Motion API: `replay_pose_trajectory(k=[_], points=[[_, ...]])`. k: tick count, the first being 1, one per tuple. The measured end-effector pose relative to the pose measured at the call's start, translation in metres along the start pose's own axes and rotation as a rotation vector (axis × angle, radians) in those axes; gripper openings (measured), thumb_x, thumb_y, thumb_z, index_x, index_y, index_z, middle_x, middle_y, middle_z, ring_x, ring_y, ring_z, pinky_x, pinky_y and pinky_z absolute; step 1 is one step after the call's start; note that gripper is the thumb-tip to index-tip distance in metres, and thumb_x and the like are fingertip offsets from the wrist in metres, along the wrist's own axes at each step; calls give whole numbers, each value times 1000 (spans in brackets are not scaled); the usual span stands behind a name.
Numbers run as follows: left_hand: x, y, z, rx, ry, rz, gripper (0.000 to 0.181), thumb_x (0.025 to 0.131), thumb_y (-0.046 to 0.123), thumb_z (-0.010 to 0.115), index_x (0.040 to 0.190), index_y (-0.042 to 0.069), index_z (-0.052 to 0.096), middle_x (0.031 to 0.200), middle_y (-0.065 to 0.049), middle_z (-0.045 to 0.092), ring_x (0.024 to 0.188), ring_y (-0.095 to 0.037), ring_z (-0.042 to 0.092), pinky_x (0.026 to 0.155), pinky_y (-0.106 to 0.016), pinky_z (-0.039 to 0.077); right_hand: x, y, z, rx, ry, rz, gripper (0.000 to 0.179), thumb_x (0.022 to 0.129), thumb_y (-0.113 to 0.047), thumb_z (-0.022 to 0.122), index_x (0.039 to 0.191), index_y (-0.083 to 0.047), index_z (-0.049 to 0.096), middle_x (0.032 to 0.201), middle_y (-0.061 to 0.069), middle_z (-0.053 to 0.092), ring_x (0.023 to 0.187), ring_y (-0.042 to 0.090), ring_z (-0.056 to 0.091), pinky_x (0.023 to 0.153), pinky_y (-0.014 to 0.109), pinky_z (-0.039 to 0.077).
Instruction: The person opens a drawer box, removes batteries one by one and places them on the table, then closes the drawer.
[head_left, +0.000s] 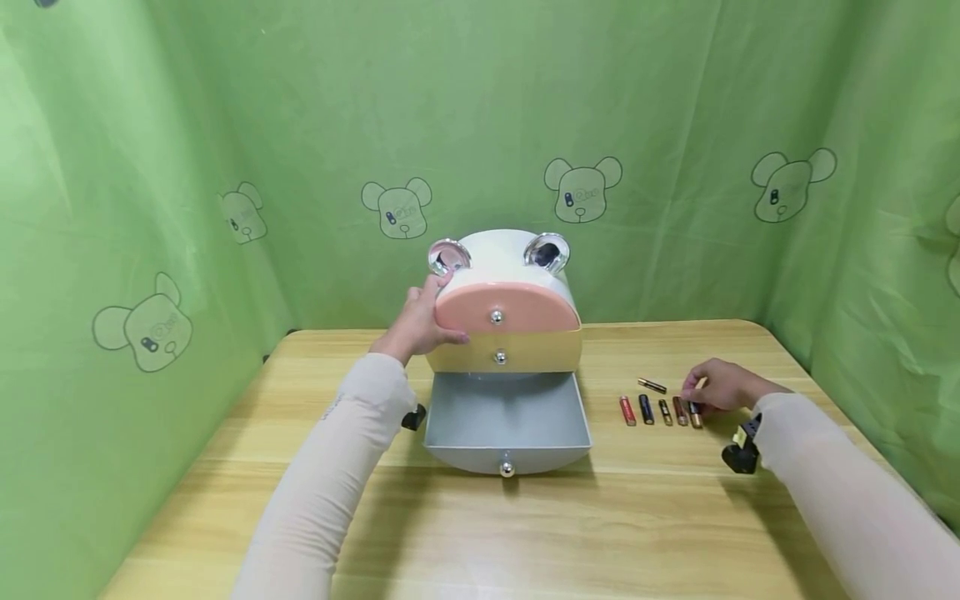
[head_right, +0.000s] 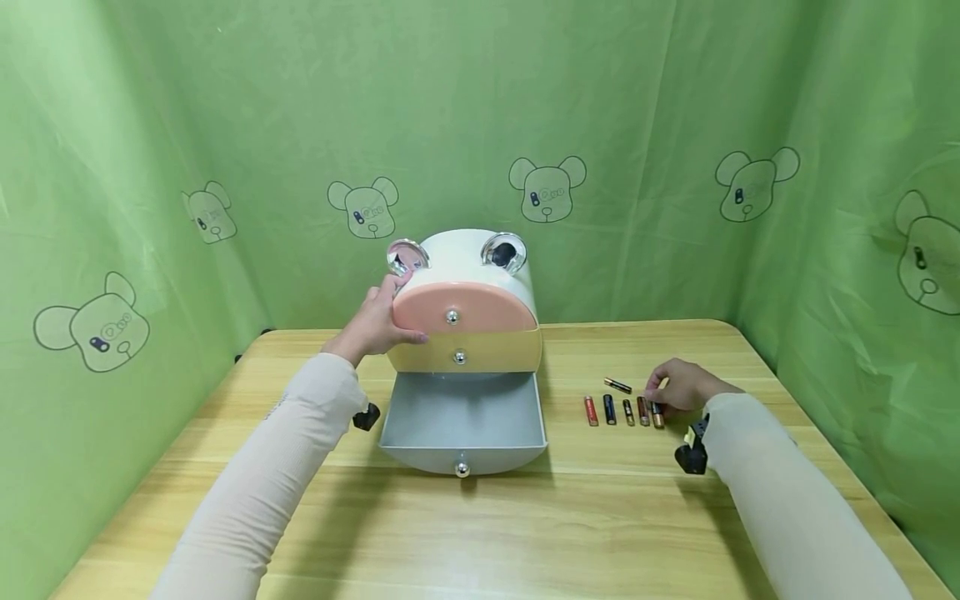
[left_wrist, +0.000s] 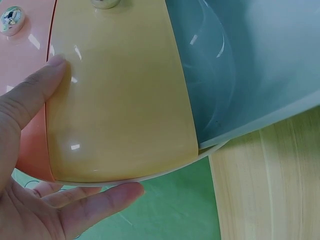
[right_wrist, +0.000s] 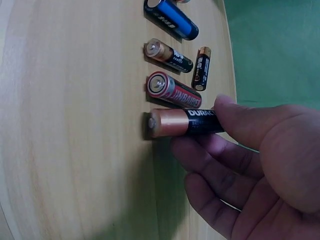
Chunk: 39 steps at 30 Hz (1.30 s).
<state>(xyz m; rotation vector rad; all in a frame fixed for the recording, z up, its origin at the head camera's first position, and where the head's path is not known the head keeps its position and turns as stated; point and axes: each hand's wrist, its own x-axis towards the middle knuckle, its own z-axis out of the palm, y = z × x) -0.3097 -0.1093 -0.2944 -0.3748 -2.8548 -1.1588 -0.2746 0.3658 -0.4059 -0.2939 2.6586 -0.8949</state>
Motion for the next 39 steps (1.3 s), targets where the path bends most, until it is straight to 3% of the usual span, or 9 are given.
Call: replay_pose_trajectory(k=[12,19,39], points=[[0,0,0,-6,0,-2,102,64,14,90,146,24,28,122,-17,38,98,-31,54,85,-44,53,1,4,2,-121,53,10,10,93,-8,61,89,1,63,68,2,57,64,18,52,59,30,42],[0,1,0,-4,2,2,101,64,15,90,144,23,29,121,-17,39,96,-30,54,83,-44,54,-1,3,4,-131,73,53,12,95,-10,59,88,-1,61,70,3,58,67,19,54,60,30,42],[0,0,0,2,4,11,102,64,16,91,145,24,29,120,-16,39,96,-29,54,83,-43,53,2,11,8,-174,109,47,18,95,-17,61,83,-4,58,65,1,56,63,18,52,56,29,41]])
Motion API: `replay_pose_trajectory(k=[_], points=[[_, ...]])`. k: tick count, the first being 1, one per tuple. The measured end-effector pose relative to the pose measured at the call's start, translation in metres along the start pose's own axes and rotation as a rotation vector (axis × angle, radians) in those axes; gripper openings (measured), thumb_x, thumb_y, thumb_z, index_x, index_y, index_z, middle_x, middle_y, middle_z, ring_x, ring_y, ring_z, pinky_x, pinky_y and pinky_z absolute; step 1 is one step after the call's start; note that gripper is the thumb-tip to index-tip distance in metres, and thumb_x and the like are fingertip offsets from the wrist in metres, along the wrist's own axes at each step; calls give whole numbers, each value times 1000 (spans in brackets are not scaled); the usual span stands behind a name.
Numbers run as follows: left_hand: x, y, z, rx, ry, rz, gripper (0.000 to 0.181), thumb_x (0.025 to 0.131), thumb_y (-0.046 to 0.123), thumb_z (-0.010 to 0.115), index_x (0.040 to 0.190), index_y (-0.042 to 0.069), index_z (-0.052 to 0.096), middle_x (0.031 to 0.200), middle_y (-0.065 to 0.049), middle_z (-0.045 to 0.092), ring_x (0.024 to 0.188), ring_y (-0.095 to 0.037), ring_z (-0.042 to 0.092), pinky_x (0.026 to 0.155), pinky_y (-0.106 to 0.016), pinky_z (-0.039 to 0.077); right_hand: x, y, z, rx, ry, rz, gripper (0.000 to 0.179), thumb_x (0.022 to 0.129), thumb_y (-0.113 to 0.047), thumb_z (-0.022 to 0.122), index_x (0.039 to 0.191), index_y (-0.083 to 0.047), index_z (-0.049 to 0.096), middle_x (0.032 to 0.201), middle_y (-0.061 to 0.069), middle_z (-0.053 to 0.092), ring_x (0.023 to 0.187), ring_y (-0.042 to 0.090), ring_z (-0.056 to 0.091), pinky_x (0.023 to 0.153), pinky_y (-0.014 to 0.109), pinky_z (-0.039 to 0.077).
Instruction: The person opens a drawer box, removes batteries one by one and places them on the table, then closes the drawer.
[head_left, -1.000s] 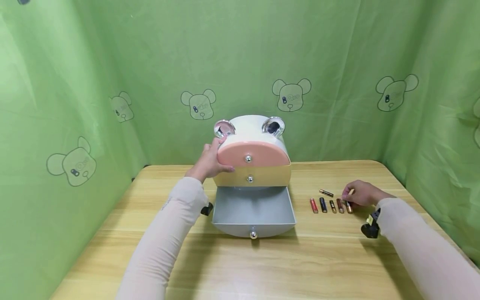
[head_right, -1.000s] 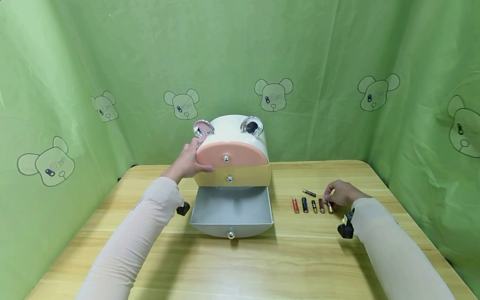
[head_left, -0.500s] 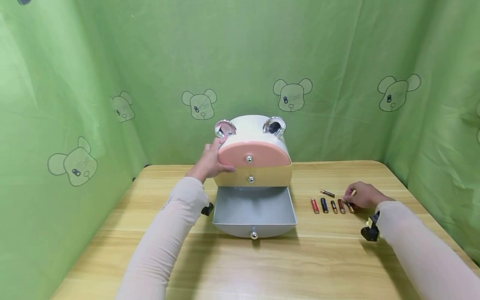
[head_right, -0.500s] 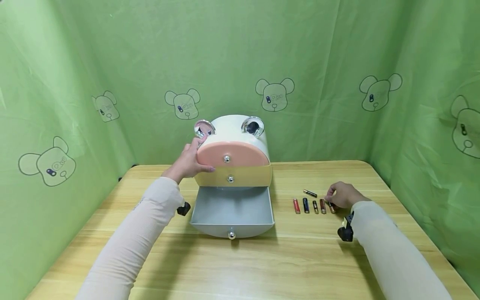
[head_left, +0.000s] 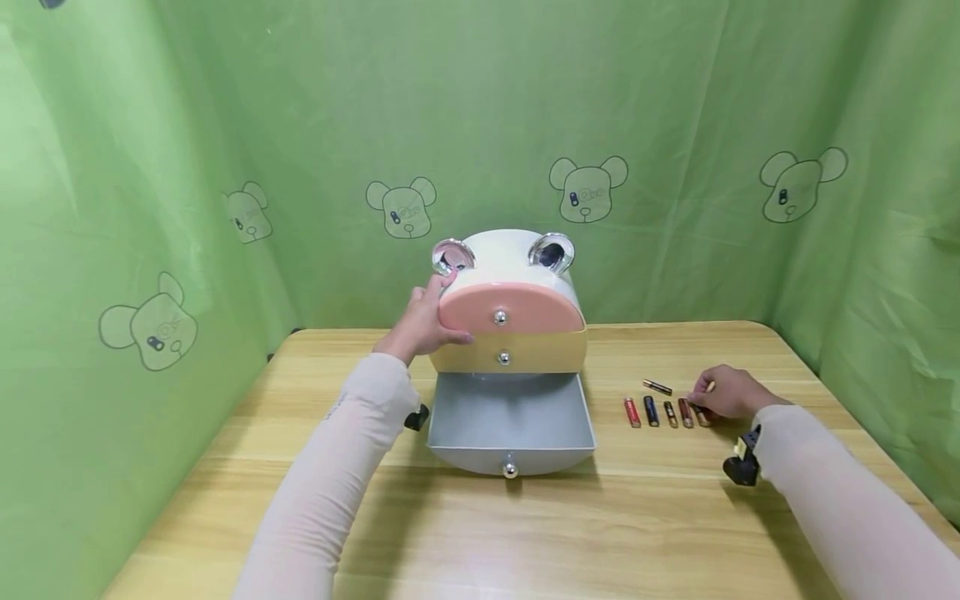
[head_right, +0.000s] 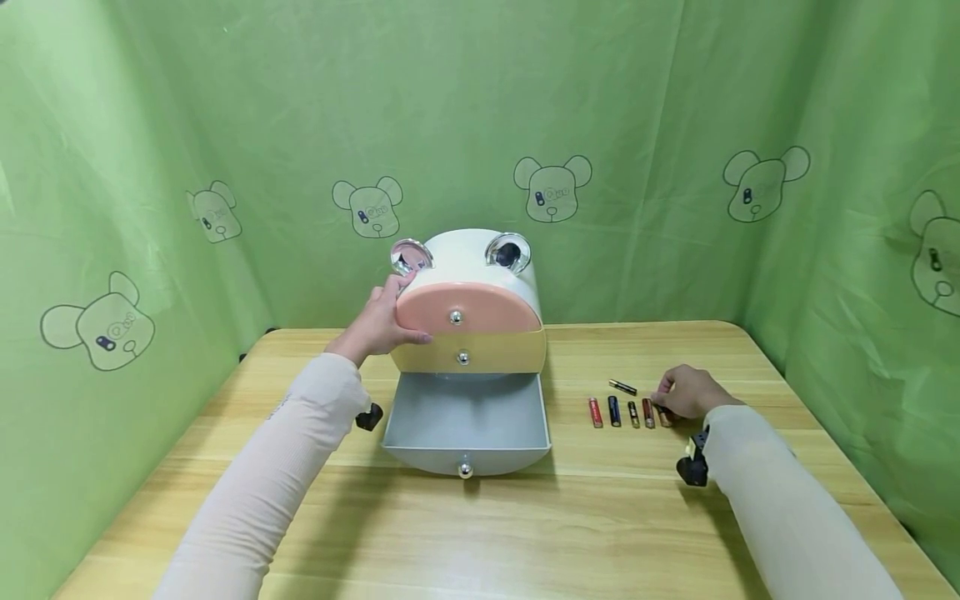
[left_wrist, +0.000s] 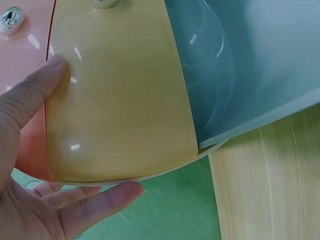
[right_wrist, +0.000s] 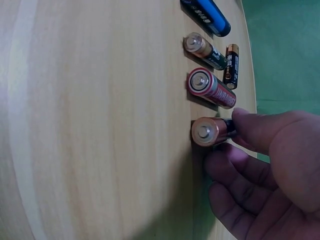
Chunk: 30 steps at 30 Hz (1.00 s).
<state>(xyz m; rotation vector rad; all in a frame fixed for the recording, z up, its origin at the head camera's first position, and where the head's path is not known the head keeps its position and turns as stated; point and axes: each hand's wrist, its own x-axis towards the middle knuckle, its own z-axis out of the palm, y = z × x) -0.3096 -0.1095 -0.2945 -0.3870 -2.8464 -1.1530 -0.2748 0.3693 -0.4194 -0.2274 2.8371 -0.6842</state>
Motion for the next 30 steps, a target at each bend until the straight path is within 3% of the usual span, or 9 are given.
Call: replay_pose_trajectory(k=[20,30], points=[[0,0,1,0,-1,-9,99,64,16,90,143,24,31,119,-15,40,96,-29,53,82,-43,53,0,2,2,30,0,47,21,95,-20,59,89,-1,58,70,4,55,65,20,52,55,30,43],[0,0,0,-1,-2,-9,99,64,17,90,143,23,31,119,-15,39,96,-30,54,83,-44,53,-5,-6,-7,78,205,47,44,98,-35,52,110,7,56,91,18,62,80,29,57,61,34,47]])
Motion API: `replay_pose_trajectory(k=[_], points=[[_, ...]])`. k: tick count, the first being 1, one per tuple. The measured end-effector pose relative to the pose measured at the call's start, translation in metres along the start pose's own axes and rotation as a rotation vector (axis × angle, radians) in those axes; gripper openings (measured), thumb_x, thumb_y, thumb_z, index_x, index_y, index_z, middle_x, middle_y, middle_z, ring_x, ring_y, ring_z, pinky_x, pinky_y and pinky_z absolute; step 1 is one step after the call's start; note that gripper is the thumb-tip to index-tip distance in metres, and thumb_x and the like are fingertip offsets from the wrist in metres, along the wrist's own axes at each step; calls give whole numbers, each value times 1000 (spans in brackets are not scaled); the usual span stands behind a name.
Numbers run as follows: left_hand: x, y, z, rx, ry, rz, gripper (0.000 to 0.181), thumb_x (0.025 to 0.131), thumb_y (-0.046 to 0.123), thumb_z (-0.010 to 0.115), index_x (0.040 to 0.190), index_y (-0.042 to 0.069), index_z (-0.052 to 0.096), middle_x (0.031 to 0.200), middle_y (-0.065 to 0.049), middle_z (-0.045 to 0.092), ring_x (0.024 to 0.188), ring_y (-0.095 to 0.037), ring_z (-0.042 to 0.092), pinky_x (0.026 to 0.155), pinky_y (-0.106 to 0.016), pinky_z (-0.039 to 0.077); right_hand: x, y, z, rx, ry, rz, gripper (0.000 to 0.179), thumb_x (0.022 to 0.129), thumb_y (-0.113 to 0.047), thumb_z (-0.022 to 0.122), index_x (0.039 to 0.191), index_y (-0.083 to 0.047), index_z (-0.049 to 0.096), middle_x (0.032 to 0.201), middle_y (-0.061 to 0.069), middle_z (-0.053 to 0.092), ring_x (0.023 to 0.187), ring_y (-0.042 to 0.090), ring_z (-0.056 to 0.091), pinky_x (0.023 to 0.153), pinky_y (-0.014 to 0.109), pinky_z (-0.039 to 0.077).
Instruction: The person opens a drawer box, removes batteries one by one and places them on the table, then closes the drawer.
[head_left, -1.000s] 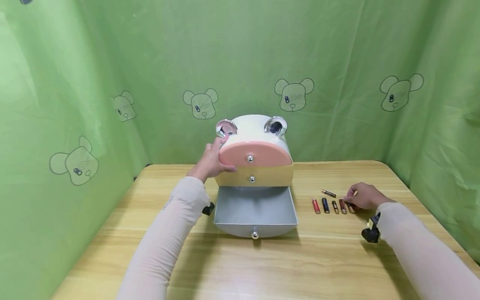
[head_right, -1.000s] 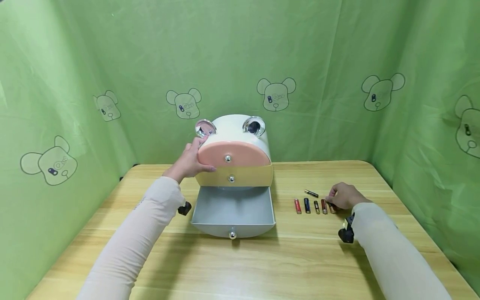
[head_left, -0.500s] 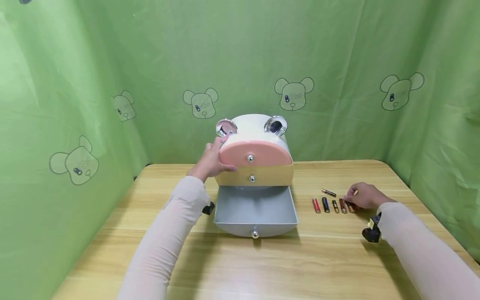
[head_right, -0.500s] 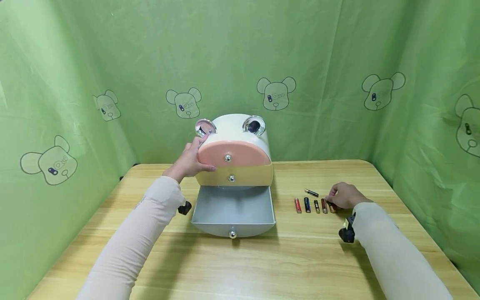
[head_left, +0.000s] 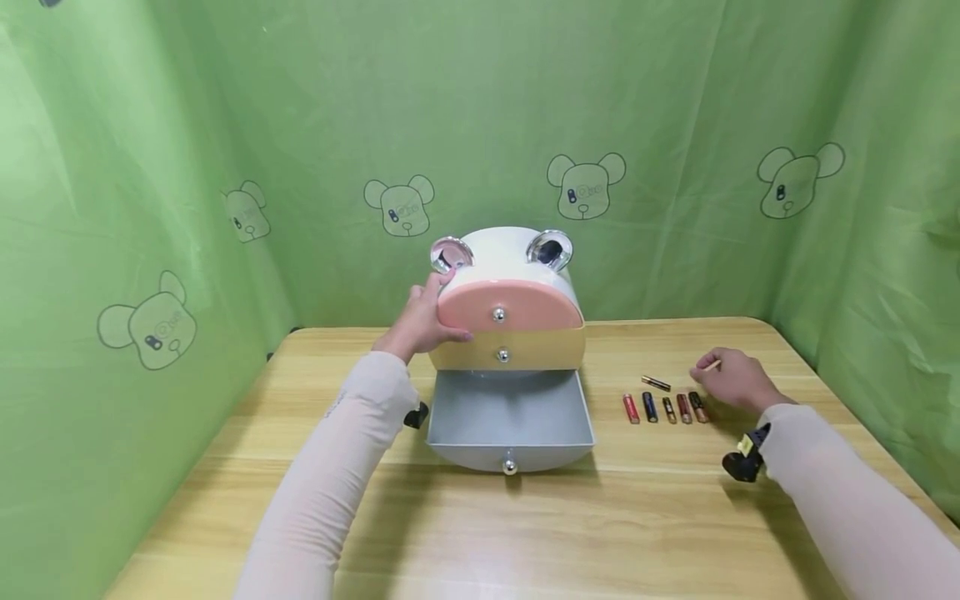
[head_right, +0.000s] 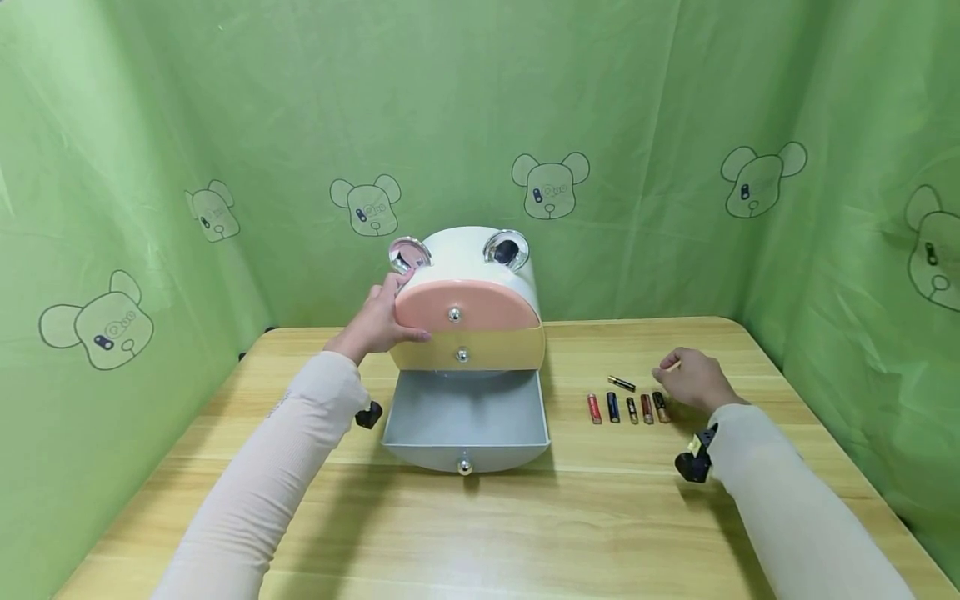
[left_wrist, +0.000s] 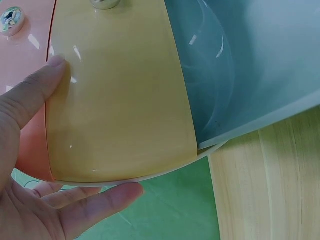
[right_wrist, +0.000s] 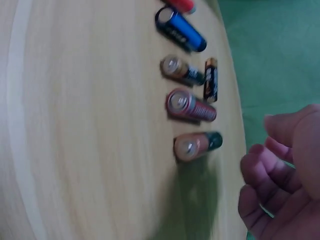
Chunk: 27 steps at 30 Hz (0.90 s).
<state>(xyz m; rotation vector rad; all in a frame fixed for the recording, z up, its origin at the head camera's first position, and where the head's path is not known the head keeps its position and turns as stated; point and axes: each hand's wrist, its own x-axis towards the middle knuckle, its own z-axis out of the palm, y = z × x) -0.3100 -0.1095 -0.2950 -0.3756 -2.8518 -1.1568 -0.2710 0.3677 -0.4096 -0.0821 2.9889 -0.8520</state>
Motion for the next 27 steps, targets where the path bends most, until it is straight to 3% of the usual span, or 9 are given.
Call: replay_pose_trajectory(k=[6,11,14,19,24,27], points=[[1,0,0,-6,1,6,98,64,17,90,143,23,31,119,-15,40,97,-29,53,82,-43,53,-2,-15,5,130,83,-7,43,99,-37,51,112,3,58,97,19,64,83,30,61,66,33,49],[0,0,0,-11,0,8,99,64,16,90,144,23,31,119,-15,40,97,-29,53,82,-43,53,-7,-33,11,313,81,-11,45,100,-37,52,116,5,56,101,21,62,85,28,62,69,32,54],[0,0,0,-9,2,6,99,64,16,90,143,23,31,119,-15,40,97,-29,53,83,-43,52,-11,-47,13,424,63,-35,43,100,-34,53,116,7,53,94,11,63,81,22,61,70,31,56],[-1,0,0,-8,3,8,101,64,17,90,144,24,30,120,-16,40,98,-29,53,83,-44,52,-20,-74,18,737,4,-97,28,100,-20,56,111,5,51,83,-2,63,73,12,60,65,25,56],[-1,-1,0,-2,4,-1,101,65,18,90,145,24,30,121,-16,39,98,-29,53,84,-45,52,-32,-101,30,1121,-102,-165,3,98,-9,56,101,-8,58,81,1,61,69,11,58,61,21,53],[-1,-1,0,-3,2,1,100,65,18,90,145,24,30,122,-16,39,98,-29,52,85,-45,52,-41,-115,37,1269,-168,-218,7,99,-7,54,99,-10,60,81,2,61,68,11,58,60,20,52]])
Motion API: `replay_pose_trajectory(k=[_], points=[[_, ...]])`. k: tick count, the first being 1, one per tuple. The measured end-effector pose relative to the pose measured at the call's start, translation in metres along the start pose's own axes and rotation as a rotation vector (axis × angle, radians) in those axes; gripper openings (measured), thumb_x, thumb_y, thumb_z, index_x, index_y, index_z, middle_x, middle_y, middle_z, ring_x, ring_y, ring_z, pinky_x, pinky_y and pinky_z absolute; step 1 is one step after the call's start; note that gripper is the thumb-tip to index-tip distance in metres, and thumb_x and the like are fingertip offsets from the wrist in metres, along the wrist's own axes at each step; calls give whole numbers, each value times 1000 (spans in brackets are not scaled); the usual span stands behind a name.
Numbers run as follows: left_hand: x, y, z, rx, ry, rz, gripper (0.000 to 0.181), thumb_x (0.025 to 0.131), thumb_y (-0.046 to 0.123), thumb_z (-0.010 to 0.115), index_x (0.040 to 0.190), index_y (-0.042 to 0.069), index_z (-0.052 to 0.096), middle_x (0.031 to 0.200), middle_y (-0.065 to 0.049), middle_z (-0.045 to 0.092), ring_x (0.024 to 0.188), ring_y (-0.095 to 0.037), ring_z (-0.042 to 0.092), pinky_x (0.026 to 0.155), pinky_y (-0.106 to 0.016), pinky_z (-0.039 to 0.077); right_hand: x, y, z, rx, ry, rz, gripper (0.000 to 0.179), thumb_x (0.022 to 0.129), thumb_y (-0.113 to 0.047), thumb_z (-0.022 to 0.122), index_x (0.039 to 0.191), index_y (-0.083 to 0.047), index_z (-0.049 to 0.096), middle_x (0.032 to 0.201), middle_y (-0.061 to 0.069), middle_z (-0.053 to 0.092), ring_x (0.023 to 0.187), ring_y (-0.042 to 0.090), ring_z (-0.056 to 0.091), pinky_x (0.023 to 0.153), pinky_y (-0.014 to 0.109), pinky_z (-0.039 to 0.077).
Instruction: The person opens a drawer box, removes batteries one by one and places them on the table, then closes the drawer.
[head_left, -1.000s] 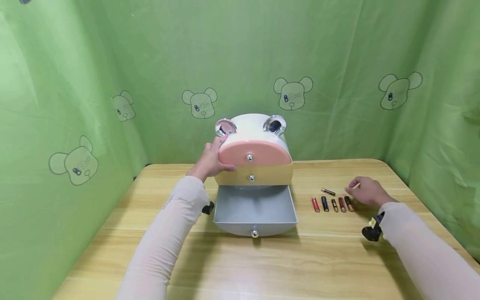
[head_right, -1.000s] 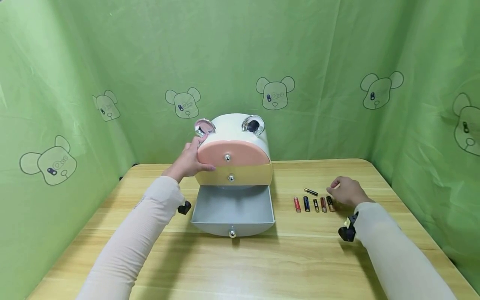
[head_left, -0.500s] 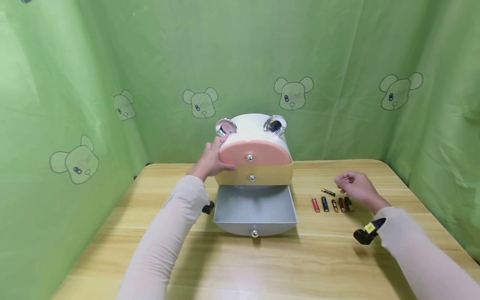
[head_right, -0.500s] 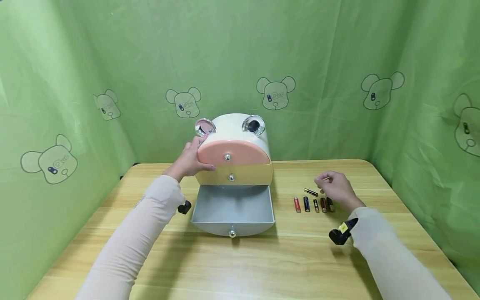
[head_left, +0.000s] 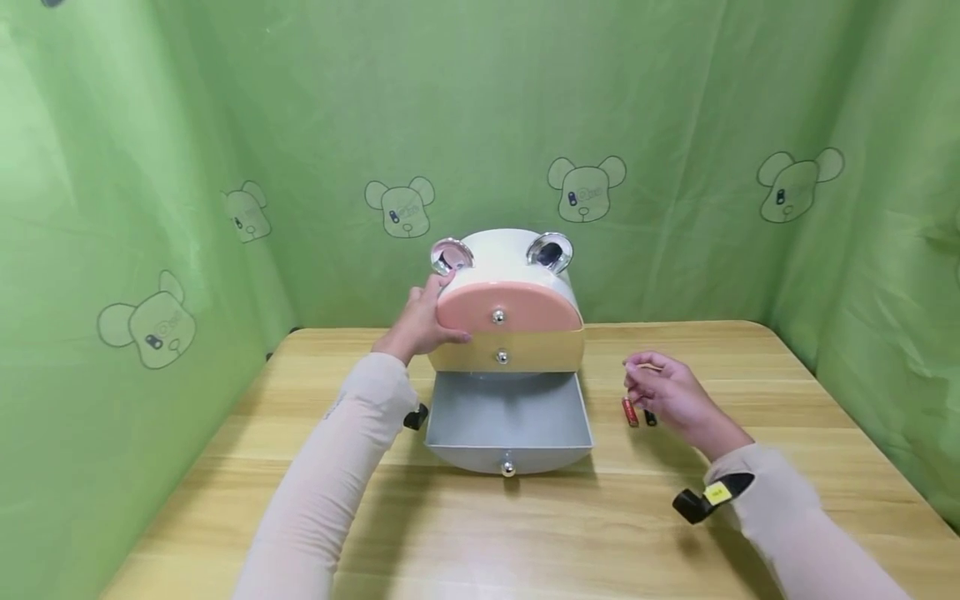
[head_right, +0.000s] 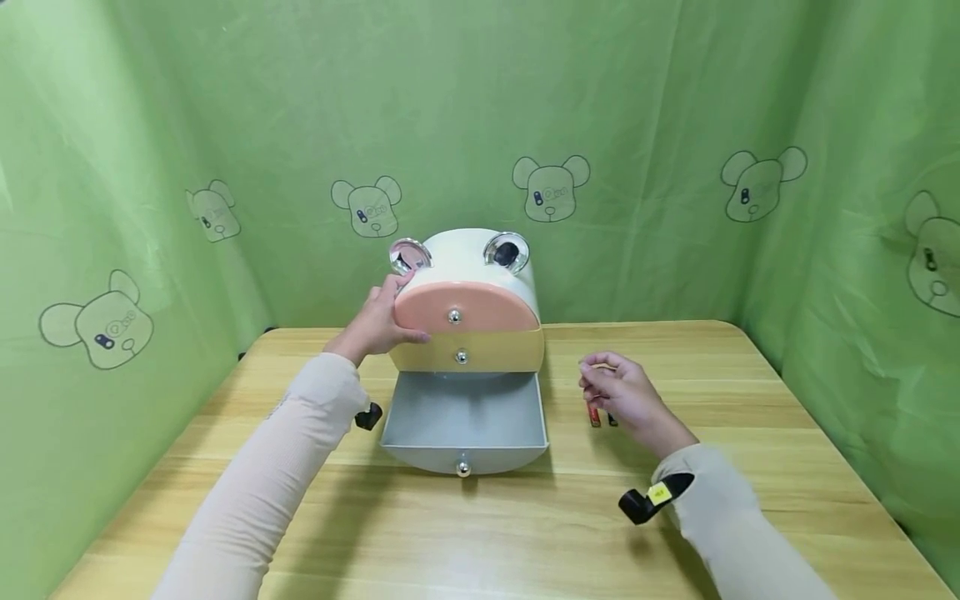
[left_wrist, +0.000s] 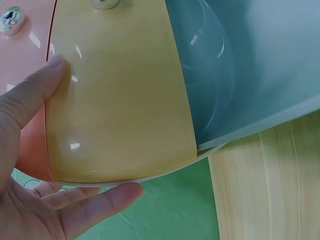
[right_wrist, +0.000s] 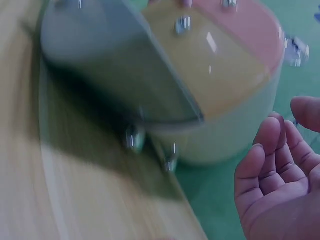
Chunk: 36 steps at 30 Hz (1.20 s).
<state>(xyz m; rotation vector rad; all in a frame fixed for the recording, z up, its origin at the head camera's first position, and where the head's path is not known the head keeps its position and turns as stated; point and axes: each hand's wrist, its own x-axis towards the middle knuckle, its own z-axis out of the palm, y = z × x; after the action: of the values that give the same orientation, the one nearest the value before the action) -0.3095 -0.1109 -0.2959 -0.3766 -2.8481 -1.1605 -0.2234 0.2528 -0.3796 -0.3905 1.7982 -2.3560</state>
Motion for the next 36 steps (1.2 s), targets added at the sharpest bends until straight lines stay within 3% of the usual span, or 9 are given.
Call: replay_pose_trajectory(k=[7,12,21,25,29,36], points=[[-2,2,0,17,-4,-4,106,66,19,90,149,25,25,126,-20,38,99,-32,53,85,-47,52,-14,4,35,195,-214,-40,14,102,-5,44,107,-6,57,89,4,64,73,10,60,65,19,53],[-3,0,0,12,-7,4,107,66,18,89,150,26,24,125,-20,38,98,-32,54,85,-47,52,-23,9,58,262,-348,-35,20,105,-7,35,114,-6,53,94,4,65,76,11,61,68,20,53],[-2,0,1,2,1,-1,101,66,17,90,146,25,29,122,-18,39,98,-31,53,84,-46,53,-40,25,94,308,-415,118,23,105,-15,36,107,-5,56,93,2,66,73,7,61,65,17,52],[-2,0,2,-1,-6,-3,100,66,17,89,145,24,29,122,-17,39,98,-30,53,83,-45,53,-45,37,109,278,-471,195,25,105,-18,38,103,-7,60,92,1,68,72,6,61,64,16,53],[-1,0,1,8,-3,-4,102,66,18,90,146,25,28,122,-17,39,98,-30,53,84,-46,53,-47,50,123,205,-453,299,26,104,-25,42,100,-8,61,88,1,68,67,5,60,59,15,52],[1,-1,3,-7,7,-1,102,65,16,89,147,25,28,120,-16,39,98,-30,52,85,-45,52,-46,74,148,106,-304,472,29,100,-32,51,102,-4,58,79,-1,68,58,3,57,52,15,48]])
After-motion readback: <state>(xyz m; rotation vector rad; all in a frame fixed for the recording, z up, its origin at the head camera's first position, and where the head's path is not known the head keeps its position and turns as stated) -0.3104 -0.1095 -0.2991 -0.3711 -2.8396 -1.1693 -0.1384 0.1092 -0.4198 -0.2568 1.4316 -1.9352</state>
